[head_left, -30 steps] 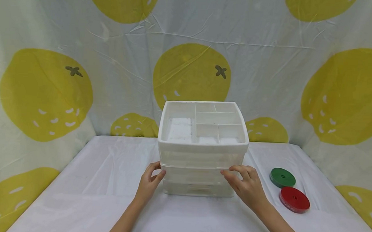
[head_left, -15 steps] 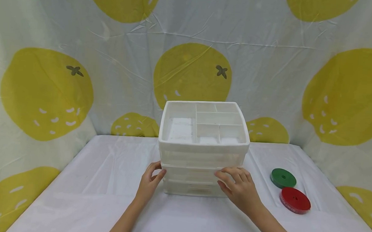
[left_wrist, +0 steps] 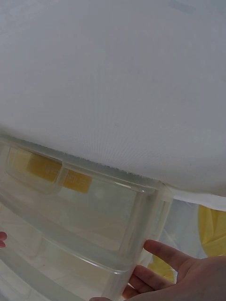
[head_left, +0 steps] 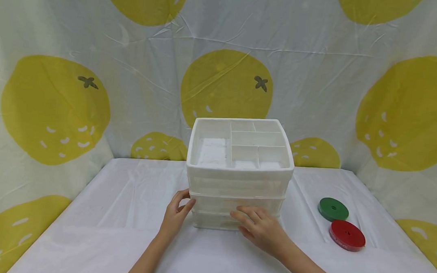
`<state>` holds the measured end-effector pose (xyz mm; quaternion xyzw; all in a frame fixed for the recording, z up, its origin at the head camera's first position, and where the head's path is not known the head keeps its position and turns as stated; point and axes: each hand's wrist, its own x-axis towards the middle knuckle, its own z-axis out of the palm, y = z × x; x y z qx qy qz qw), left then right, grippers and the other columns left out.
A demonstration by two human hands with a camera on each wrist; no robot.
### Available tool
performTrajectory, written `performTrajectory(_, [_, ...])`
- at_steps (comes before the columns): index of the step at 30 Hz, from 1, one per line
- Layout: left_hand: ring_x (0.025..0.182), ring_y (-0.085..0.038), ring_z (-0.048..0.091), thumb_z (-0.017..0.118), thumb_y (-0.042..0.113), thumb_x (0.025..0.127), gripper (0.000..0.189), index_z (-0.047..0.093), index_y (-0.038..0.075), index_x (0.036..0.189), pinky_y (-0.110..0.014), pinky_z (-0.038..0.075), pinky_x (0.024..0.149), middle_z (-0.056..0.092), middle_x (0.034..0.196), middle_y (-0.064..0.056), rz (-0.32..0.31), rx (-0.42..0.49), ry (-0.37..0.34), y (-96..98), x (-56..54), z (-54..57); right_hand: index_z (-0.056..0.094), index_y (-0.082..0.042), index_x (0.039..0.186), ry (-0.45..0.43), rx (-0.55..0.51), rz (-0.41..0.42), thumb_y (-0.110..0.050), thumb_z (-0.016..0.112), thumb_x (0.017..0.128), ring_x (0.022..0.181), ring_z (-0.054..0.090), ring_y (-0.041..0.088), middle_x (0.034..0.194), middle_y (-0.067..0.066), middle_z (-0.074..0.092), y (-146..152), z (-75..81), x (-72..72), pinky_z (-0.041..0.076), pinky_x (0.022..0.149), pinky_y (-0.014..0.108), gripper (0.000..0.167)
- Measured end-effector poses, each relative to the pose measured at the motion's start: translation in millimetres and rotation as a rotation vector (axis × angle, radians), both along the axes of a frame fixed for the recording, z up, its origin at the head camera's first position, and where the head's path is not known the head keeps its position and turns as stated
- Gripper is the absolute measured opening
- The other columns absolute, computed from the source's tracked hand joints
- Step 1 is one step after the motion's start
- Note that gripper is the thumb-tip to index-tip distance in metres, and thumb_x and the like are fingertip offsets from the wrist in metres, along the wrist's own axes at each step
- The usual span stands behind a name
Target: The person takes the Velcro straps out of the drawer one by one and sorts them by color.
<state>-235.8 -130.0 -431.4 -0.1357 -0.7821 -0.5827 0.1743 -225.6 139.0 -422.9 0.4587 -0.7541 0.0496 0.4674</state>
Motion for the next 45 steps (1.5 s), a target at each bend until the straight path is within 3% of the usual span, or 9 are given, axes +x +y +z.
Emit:
performTrajectory(7, [0.101, -0.001, 0.048, 0.057, 0.019, 0.090, 0.031, 0.055, 0.011, 0.119, -0.019, 0.049, 0.085, 0.055, 0.107, 0.000, 0.002, 0.017, -0.024, 0.6, 0.0, 0.3, 0.060, -0.012, 0.115, -0.020, 0.022, 0.021, -0.024, 0.032, 0.098, 0.090, 0.062, 0.018, 0.107, 0.004, 0.062, -4.7, -5.4, 0.2, 0.052, 0.075, 0.027, 0.035])
performTrajectory(15, [0.101, -0.002, 0.048, 0.056, 0.017, 0.090, 0.030, 0.055, 0.009, 0.119, -0.022, 0.049, 0.085, 0.056, 0.107, -0.003, 0.006, 0.014, -0.020, 0.4, -0.2, 1.2, 0.059, -0.010, 0.116, 0.023, 0.063, -0.041, -0.021, 0.028, 0.099, 0.093, 0.062, 0.017, 0.108, 0.004, 0.062, -8.7, -12.4, -3.0, 0.053, 0.073, 0.026, 0.037])
performTrajectory(24, [0.101, -0.002, 0.048, 0.057, 0.018, 0.089, 0.031, 0.055, 0.011, 0.119, -0.024, 0.050, 0.086, 0.055, 0.109, -0.001, 0.001, 0.023, -0.017, 0.2, 0.7, 2.3, 0.053, -0.015, 0.114, 0.143, 0.172, -0.211, -0.006, 0.009, 0.100, 0.092, 0.059, 0.014, 0.105, -0.001, 0.060, -13.0, -17.1, -5.9, 0.050, 0.074, 0.023, 0.047])
performTrajectory(31, [0.101, -0.001, 0.048, 0.058, 0.015, 0.089, 0.030, 0.056, 0.011, 0.118, -0.022, 0.049, 0.086, 0.056, 0.108, -0.002, 0.003, 0.033, -0.030, 0.3, -0.9, 1.5, 0.045, -0.017, 0.117, 0.158, 0.250, -0.292, -0.003, 0.004, 0.098, 0.095, 0.056, 0.010, 0.109, -0.003, 0.056, -11.0, -20.5, -6.3, 0.047, 0.076, 0.021, 0.047])
performTrajectory(36, [0.099, 0.003, 0.047, 0.057, 0.010, 0.089, 0.030, 0.055, 0.005, 0.119, -0.026, 0.050, 0.086, 0.055, 0.110, -0.006, -0.001, 0.031, -0.041, 2.7, 5.6, 12.1, 0.044, -0.016, 0.116, 0.164, 0.229, -0.280, -0.004, 0.003, 0.099, 0.093, 0.055, 0.011, 0.108, -0.003, 0.055, -12.2, -21.7, -8.0, 0.047, 0.075, 0.021, 0.047])
performTrajectory(39, [0.098, 0.004, 0.047, 0.056, 0.009, 0.089, 0.030, 0.054, 0.002, 0.119, -0.027, 0.050, 0.087, 0.055, 0.110, -0.008, -0.002, 0.017, -0.048, 5.4, 13.3, 22.5, 0.045, -0.016, 0.115, 0.162, 0.224, -0.278, -0.003, 0.016, 0.097, 0.093, 0.055, 0.011, 0.108, -0.002, 0.055, -12.5, -22.8, -8.7, 0.047, 0.075, 0.022, 0.037])
performTrajectory(42, [0.098, 0.003, 0.047, 0.057, 0.011, 0.089, 0.030, 0.055, 0.005, 0.119, -0.022, 0.049, 0.086, 0.056, 0.108, -0.005, -0.002, 0.023, -0.041, 3.6, 9.6, 16.2, 0.045, -0.017, 0.117, 0.137, 0.228, -0.282, -0.005, 0.022, 0.092, 0.094, 0.056, 0.012, 0.108, -0.002, 0.055, -13.5, -22.1, -6.6, 0.047, 0.076, 0.022, 0.035])
performTrajectory(45, [0.100, 0.001, 0.048, 0.057, 0.012, 0.089, 0.031, 0.055, 0.008, 0.119, -0.019, 0.049, 0.085, 0.055, 0.108, -0.003, -0.009, 0.036, -0.024, 1.2, 2.0, 4.0, 0.044, -0.017, 0.120, 0.094, 0.233, -0.286, -0.002, 0.013, 0.095, 0.095, 0.055, 0.013, 0.110, -0.002, 0.054, -13.7, -19.3, -1.8, 0.048, 0.078, 0.023, 0.042])
